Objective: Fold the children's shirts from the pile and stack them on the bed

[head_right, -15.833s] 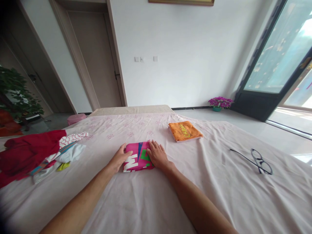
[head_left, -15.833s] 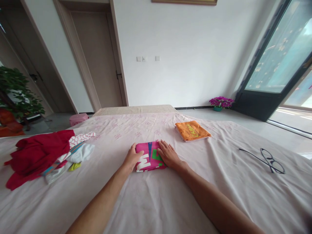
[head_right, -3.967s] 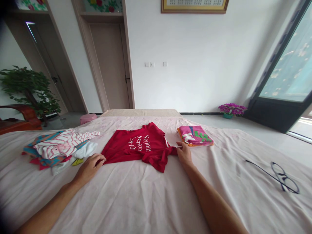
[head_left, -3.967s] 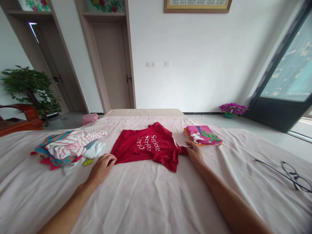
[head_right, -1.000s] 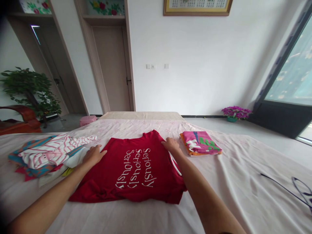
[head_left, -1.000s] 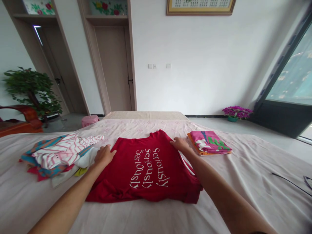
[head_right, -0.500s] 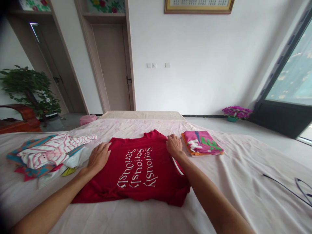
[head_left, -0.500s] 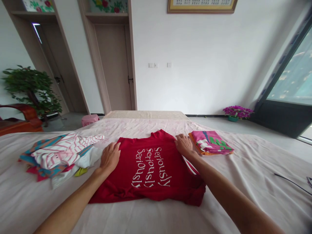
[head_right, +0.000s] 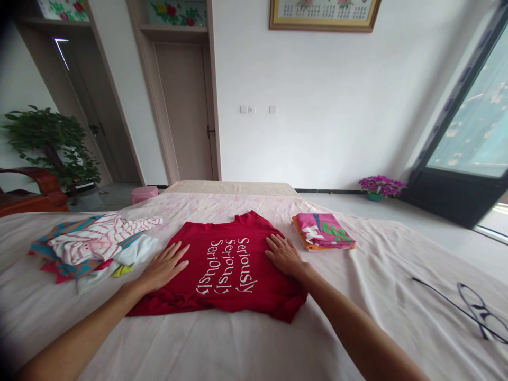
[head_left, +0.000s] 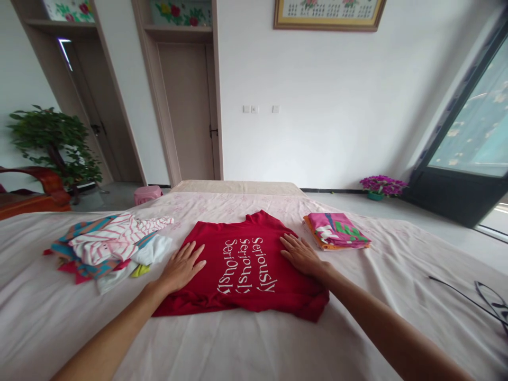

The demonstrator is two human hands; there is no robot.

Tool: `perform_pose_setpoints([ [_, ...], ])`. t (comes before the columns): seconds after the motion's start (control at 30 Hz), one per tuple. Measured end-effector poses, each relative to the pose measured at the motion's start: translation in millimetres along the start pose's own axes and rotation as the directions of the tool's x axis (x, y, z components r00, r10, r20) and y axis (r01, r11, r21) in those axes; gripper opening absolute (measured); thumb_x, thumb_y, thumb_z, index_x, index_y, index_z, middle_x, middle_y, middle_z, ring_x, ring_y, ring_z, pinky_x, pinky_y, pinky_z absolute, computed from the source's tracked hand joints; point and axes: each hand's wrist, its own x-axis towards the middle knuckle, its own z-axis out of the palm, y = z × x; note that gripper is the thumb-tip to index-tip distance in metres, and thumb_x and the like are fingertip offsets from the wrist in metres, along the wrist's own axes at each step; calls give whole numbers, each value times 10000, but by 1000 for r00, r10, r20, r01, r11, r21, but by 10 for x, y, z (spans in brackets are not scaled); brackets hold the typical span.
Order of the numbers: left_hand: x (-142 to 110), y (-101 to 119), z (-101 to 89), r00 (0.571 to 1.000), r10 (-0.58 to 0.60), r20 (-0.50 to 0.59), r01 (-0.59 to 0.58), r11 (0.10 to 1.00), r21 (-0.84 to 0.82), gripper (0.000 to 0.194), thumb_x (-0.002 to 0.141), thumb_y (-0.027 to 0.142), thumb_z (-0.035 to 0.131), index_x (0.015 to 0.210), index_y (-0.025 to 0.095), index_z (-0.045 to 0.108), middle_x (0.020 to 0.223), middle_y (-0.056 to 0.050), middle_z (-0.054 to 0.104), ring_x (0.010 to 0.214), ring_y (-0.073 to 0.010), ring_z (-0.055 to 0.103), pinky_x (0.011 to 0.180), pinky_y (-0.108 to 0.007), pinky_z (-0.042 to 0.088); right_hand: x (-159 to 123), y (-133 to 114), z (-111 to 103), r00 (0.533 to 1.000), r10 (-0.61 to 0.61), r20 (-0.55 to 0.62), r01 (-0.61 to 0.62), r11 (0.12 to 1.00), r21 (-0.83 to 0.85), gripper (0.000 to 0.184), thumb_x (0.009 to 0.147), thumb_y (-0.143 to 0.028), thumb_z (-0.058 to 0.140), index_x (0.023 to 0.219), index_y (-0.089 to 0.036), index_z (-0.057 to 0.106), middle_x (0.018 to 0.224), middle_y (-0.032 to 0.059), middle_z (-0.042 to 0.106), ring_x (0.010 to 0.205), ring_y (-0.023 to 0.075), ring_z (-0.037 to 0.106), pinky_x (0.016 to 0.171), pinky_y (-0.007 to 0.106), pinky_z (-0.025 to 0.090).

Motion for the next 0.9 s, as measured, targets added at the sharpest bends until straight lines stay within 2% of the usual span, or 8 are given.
perform_pose_setpoints([
  [0.1,-144,-110,-35,1000,24,3,-24,1000,-15,617,933,541,355,1479,255,367,1573,-123,283,1457,-288,238,1152,-523,214,-138,51,-171,999,29,-22,-29,999,27,542,940,-404,430,1451,-223,424,1510,107,402,1397,286,335,1125,502,248],
  [0.2,-320,-209,-84,998,66,-18,-67,996,-58,589,936,512,375,1448,227,427,1553,-120,335,1444,-273,276,1159,-487,242,-387,35,-392,998,-24,-52,32,986,163,471,853,-270,510,1316,-214,572,1353,103,572,1242,272,511,1056,427,361],
  [0.37,-655,-199,-271,989,134,-62,-143,971,-192,428,934,475,419,1281,307,606,1445,-43,512,1405,-255,357,1148,-468,302,-952,-115,-755,983,-182,-26,171,852,495,439,695,-78,480,1041,-231,701,1048,42,700,964,214,621,894,319,464],
  [0.53,-884,12,-478,976,217,-7,-211,940,-266,228,797,395,631,975,279,715,1341,-43,603,1376,-294,394,1120,-461,349,-1375,-258,-861,917,-400,4,367,844,391,670,550,-3,481,1154,-239,651,1106,50,673,1016,227,586,926,368,443],
  [0.6,-931,99,-549,980,197,-26,-194,924,-331,117,777,311,616,837,245,692,1248,-56,658,1312,-278,478,1085,-416,396,-1458,-296,-832,909,-418,-5,394,852,344,618,591,4,488,1128,-251,657,1108,46,669,1029,218,583,927,364,438],
  [0.77,-939,210,-730,997,80,-21,-80,854,-514,153,798,294,534,877,218,642,953,-30,715,962,-207,660,885,-294,504,-1363,-321,-728,950,-303,-79,302,818,490,332,806,-86,455,991,-235,687,980,36,699,924,178,618,861,306,460],
  [0.83,-863,201,-745,998,-33,-54,-3,830,-557,205,804,356,537,909,210,636,885,-13,705,865,-192,663,818,-274,511,-1173,-280,-666,987,-125,-99,160,743,650,284,831,-153,450,1008,-205,667,930,36,703,834,165,633,765,277,486],
  [0.9,-741,170,-687,979,-174,-110,71,788,-612,293,789,425,551,956,199,632,924,-21,710,885,-202,664,828,-284,510,-919,-211,-584,993,90,-78,1,649,761,237,851,-248,442,945,-169,645,793,24,682,690,151,614,622,248,469],
])
